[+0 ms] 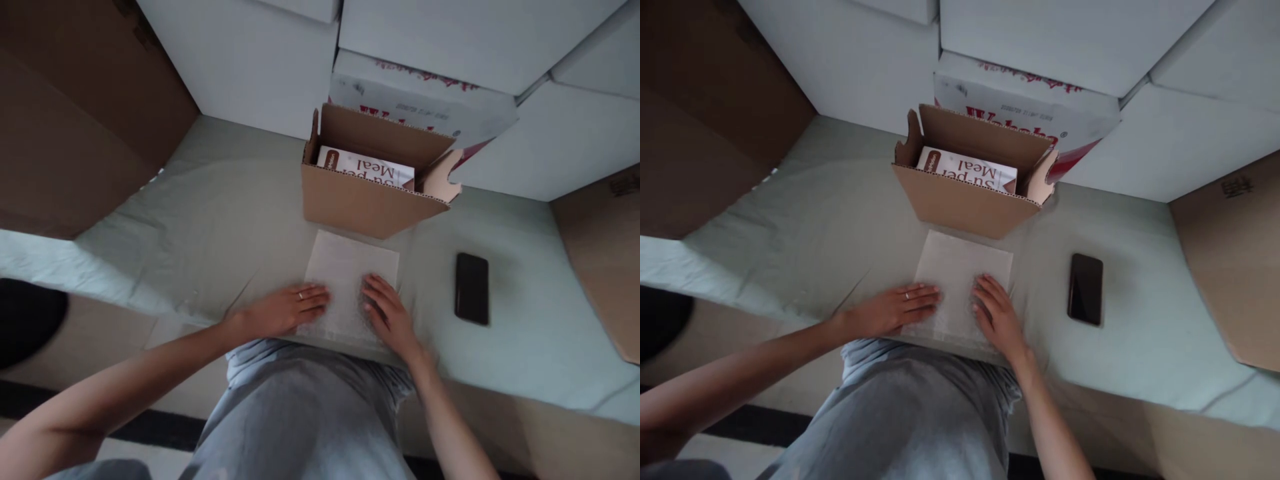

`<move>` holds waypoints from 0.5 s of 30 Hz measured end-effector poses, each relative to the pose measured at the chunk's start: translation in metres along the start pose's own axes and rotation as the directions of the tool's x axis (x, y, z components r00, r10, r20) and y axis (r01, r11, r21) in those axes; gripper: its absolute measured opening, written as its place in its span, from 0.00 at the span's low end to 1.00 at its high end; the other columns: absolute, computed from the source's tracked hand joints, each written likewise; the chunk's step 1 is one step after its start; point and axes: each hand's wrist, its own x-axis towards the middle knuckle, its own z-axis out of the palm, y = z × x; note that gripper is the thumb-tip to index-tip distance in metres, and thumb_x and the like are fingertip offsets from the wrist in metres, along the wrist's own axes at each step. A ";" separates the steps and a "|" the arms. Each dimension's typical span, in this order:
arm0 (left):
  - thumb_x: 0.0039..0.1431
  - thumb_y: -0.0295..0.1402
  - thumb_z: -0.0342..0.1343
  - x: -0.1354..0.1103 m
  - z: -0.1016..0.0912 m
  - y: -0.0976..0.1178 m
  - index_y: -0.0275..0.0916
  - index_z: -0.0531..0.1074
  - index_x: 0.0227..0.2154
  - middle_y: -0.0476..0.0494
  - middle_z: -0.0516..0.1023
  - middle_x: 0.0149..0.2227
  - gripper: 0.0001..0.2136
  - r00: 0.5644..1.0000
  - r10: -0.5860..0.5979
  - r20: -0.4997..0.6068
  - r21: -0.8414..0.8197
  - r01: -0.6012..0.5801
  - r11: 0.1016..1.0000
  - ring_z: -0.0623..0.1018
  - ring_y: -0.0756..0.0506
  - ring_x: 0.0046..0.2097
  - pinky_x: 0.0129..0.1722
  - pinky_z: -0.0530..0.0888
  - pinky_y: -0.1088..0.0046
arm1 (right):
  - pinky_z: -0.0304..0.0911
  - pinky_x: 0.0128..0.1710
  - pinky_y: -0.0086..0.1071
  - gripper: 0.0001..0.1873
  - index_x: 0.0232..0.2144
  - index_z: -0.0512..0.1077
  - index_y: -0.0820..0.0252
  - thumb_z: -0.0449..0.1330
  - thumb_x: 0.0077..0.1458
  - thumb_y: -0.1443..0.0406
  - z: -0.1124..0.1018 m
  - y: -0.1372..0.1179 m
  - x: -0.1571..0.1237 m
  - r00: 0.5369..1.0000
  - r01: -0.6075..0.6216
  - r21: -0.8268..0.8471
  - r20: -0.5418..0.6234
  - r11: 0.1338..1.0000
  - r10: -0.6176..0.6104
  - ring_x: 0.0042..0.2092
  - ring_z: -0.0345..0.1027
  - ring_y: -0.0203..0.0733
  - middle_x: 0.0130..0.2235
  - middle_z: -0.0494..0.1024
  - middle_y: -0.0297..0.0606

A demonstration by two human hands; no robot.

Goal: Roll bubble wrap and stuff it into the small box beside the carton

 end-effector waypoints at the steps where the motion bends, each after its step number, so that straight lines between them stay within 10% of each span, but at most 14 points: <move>1: 0.60 0.26 0.49 0.002 0.001 -0.001 0.39 0.63 0.55 0.39 0.63 0.61 0.19 1.000 -0.007 -0.013 -0.019 0.006 1.000 0.55 0.44 0.65 0.63 0.56 0.61 | 0.56 0.58 0.53 0.19 0.53 0.65 0.54 0.51 0.60 0.61 -0.004 -0.002 -0.003 1.000 0.006 0.017 0.015 1.000 -0.006 0.63 0.53 0.48 0.58 0.66 0.45; 7: 0.64 0.32 0.46 -0.001 0.000 0.000 0.37 0.68 0.50 0.37 0.73 0.52 0.14 0.954 -0.180 -0.240 -0.189 0.136 0.972 0.68 0.44 0.58 0.57 0.67 0.62 | 0.53 0.58 0.56 0.42 0.60 0.56 0.59 0.59 0.49 0.46 -0.020 -0.013 -0.033 0.981 0.044 -0.007 0.187 0.999 -0.042 0.63 0.50 0.56 0.60 0.62 0.51; 12: 0.63 0.32 0.46 -0.003 0.005 0.005 0.37 0.71 0.46 0.37 0.76 0.46 0.13 0.904 -0.281 -0.323 -0.278 0.193 0.941 0.72 0.43 0.52 0.52 0.71 0.62 | 0.64 0.50 0.46 0.11 0.42 0.72 0.54 0.56 0.57 0.68 -0.006 -0.008 -0.039 0.992 -0.068 0.058 -0.105 0.996 0.074 0.51 0.67 0.44 0.45 0.76 0.41; 15: 0.63 0.32 0.47 0.000 0.014 0.006 0.38 0.72 0.44 0.40 0.77 0.40 0.12 0.795 -0.428 -0.430 -0.341 0.296 0.892 0.75 0.44 0.45 0.46 0.73 0.62 | 0.68 0.40 0.38 0.06 0.36 0.73 0.55 0.56 0.57 0.67 0.005 -0.001 -0.032 0.944 -0.199 0.146 -0.237 0.969 0.230 0.40 0.71 0.40 0.36 0.77 0.38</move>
